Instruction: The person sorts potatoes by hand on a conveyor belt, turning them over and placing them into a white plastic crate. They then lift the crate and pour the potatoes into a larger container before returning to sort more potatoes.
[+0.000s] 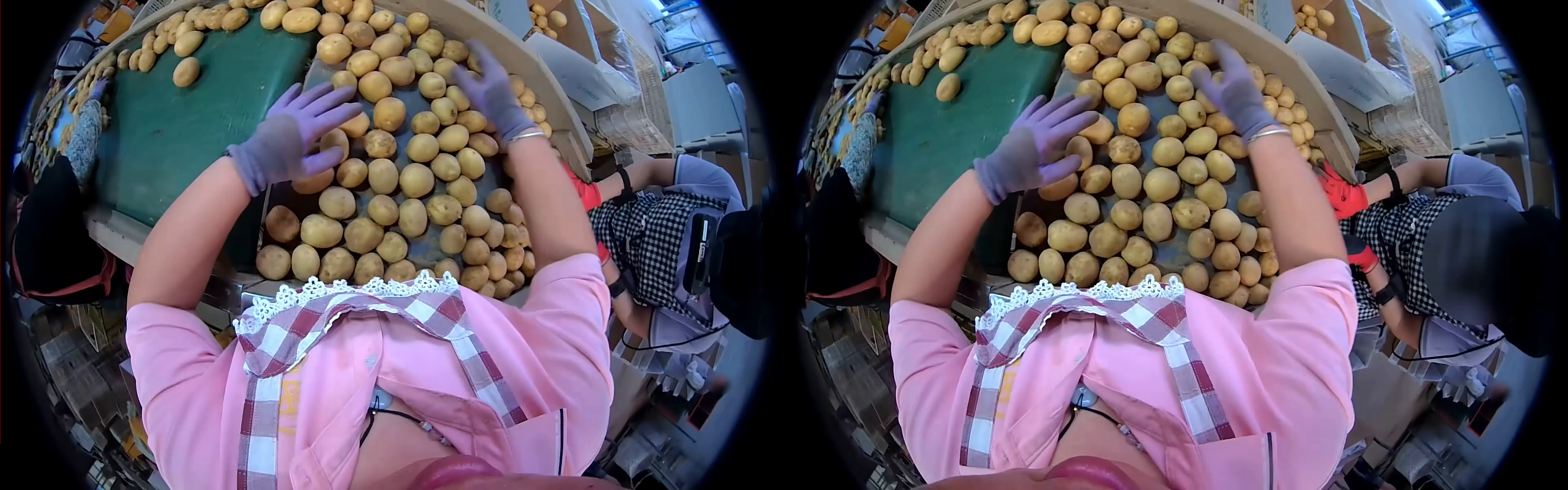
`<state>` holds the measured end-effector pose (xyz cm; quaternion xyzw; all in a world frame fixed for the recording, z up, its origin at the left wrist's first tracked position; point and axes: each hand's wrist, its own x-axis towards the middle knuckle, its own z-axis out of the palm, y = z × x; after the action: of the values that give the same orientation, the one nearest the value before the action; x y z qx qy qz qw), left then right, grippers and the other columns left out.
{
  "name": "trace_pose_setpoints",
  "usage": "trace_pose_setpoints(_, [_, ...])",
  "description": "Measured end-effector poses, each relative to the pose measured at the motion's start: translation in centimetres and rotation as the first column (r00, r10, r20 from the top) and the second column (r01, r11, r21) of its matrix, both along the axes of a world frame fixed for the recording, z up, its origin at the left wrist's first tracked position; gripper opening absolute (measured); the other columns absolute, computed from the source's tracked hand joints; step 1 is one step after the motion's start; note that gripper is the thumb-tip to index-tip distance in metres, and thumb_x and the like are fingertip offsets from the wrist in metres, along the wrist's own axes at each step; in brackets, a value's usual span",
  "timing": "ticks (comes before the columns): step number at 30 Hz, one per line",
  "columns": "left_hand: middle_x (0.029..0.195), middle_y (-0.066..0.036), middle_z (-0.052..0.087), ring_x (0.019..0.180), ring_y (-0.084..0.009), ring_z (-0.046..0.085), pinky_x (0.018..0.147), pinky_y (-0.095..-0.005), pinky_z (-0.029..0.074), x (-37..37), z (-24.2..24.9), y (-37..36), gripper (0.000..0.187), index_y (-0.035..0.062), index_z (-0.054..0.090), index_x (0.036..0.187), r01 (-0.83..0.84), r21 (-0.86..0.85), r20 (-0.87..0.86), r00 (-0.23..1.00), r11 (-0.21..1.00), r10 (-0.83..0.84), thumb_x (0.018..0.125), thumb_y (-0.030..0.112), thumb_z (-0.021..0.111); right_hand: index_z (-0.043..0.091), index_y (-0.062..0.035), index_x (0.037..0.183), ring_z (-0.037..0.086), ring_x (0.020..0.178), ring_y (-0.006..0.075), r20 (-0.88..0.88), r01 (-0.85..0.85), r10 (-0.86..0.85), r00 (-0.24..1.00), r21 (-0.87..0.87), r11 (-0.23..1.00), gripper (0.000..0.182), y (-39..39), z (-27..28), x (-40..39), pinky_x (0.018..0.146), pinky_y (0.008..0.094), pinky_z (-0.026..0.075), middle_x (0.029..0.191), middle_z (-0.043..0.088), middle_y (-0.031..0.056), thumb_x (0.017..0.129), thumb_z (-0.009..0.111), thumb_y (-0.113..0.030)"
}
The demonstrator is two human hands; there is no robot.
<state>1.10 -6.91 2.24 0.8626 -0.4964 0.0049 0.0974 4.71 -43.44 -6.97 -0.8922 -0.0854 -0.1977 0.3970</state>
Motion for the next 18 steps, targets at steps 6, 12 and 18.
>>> trace_pose_setpoints(6, [0.135, -0.017, 0.056, 0.129, -0.0384, 0.048, 0.114, -0.0511, 0.031, -0.3, -0.7, 4.3, 0.058, 0.0082, 0.053, 0.134, 0.143, 0.201, -0.299, 0.951, 0.969, -0.079, 0.084, 0.033, 0.066, 0.041, -0.0133, 0.148, 0.034, 0.142, 0.0395, -0.146, -0.215, 0.164, 0.976, -0.483, 0.849, 0.07, 6.6, -1.8, -15.0, 0.115, 0.0609, 0.021, 0.156, 0.034, 0.0156, 0.089, 0.059, -0.045])
trace_pose_setpoints(12, [0.138, -0.019, 0.053, 0.133, -0.0407, 0.044, 0.114, -0.056, 0.029, -6.3, 2.3, 7.4, 0.059, 0.0079, 0.053, 0.134, -0.031, 0.212, -0.271, 0.958, 0.977, 0.089, 0.081, 0.029, 0.065, 0.053, -0.0133, 0.14, 0.046, 0.134, 0.0384, -0.143, -0.263, 0.221, 0.965, -0.476, 0.839, 0.054, -2.2, -2.8, -21.8, 0.111, 0.046, 0.038, 0.146, 0.049, 0.0148, 0.088, 0.062, -0.022])
trace_pose_setpoints(18, [0.141, -0.017, 0.052, 0.135, -0.0386, 0.043, 0.113, -0.0569, 0.03, -9.1, 2.9, 6.6, 0.059, 0.0109, 0.054, 0.134, 0.08, 0.141, -0.343, 0.939, 0.987, -0.027, 0.079, 0.029, 0.065, 0.05, -0.0128, 0.142, 0.044, 0.134, 0.0391, -0.054, 0.036, -0.063, 0.997, -0.398, 0.917, 0.058, -1.8, -1.4, -22.2, 0.111, 0.0516, 0.036, 0.147, 0.046, 0.0199, 0.087, 0.064, -0.023])
